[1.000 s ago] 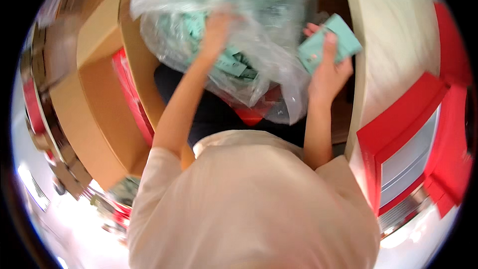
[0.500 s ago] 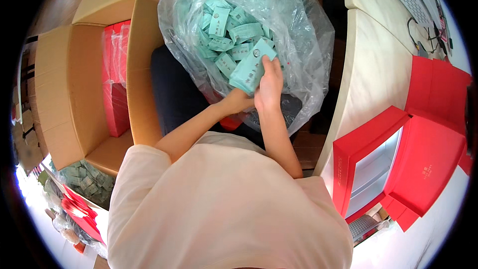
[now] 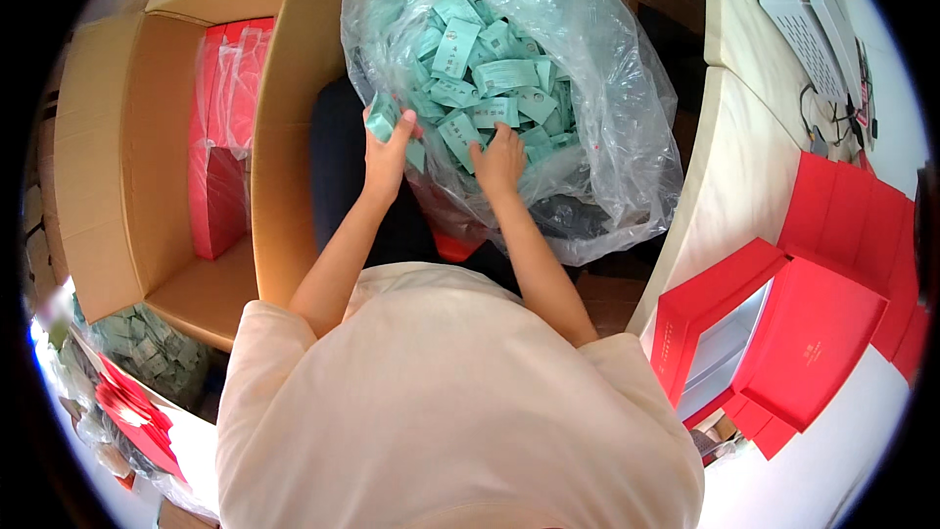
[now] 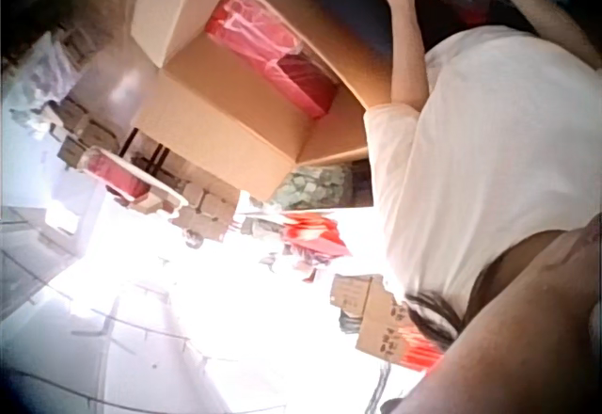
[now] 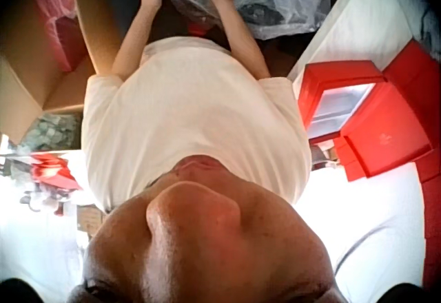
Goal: The person sits on the floor and repeatedly takes light-green sachets from a large plastic bag on their lap, arranging them into red gift boxes with internal dividers. They close the boxes and stack them, then retrieve more boxes from a cardboard carton and continue filling them with sachets.
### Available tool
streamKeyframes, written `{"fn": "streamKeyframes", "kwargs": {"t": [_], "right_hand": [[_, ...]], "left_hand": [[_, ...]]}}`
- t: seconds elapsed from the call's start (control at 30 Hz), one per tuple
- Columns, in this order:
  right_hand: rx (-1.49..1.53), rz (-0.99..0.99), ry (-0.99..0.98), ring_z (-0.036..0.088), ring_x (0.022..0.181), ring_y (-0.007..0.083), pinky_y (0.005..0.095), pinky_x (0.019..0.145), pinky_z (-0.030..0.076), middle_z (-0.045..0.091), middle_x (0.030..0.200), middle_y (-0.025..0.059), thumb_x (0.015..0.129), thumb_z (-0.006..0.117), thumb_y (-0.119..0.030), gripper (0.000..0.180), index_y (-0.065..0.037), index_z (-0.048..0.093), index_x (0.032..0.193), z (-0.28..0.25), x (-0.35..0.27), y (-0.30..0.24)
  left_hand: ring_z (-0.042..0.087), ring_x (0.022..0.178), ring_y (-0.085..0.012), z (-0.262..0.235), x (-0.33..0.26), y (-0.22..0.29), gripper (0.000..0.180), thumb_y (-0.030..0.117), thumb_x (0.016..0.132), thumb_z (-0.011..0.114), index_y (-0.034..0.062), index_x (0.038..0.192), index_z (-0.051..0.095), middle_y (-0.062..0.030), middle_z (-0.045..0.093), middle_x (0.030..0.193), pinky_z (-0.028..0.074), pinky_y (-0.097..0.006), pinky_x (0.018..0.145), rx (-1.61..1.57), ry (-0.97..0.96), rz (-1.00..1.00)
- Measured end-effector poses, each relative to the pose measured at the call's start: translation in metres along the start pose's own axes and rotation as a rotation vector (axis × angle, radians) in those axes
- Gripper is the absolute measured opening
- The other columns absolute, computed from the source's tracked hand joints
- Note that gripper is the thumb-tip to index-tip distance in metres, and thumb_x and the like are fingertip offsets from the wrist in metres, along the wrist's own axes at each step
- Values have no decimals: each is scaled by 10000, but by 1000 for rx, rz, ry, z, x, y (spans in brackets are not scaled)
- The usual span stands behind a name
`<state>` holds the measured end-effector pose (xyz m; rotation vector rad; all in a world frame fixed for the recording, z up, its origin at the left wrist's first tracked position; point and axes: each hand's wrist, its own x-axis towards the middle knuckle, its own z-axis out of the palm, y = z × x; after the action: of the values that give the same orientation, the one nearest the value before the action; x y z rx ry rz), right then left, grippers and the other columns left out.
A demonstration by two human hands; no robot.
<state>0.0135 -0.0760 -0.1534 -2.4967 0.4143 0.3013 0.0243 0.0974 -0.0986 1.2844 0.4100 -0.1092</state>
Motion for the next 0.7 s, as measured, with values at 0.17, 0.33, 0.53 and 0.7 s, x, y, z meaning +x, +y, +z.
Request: {"fn": "streamKeyframes", "kwargs": {"t": [0.17, 0.33, 0.53, 0.7], "right_hand": [[8, -175, -115, 562, 967, 354, 449, 805, 444, 633, 918, 121, 792, 636, -101, 203, -35, 601, 981, 12, 9, 26], [-9, -544, 45, 536, 947, 321, 407, 811, 412, 577, 925, 93, 731, 582, 32, 159, -71, 613, 849, -55, -12, -27], [223, -626, -23, 538, 942, 351, 413, 782, 433, 547, 996, 132, 747, 593, 13, 225, -53, 559, 959, -31, -12, -71], [65, -406, -30, 546, 995, 360, 412, 794, 463, 547, 1078, 163, 777, 691, -182, 391, -32, 526, 1098, 17, 22, -74]], "left_hand": [[516, 766, -120, -22, 0, -3, 627, 305, 893, 630, 45, 1350, 290, -45, 525, 908, 439, -280, 714, 47, -19, -123], [546, 972, -163, -33, 0, -12, 641, 387, 909, 588, 51, 1375, 304, -85, 575, 1088, 443, -311, 859, 59, -190, -251], [381, 1245, -195, -16, -12, -28, 723, 378, 879, 641, 96, 1422, 256, -80, 423, 1288, 318, -331, 1032, 68, -431, -344], [540, 1027, -193, -20, -17, -8, 702, 300, 885, 644, 119, 1381, 181, -91, 455, 1193, 481, -359, 851, -173, -206, -464]]}}
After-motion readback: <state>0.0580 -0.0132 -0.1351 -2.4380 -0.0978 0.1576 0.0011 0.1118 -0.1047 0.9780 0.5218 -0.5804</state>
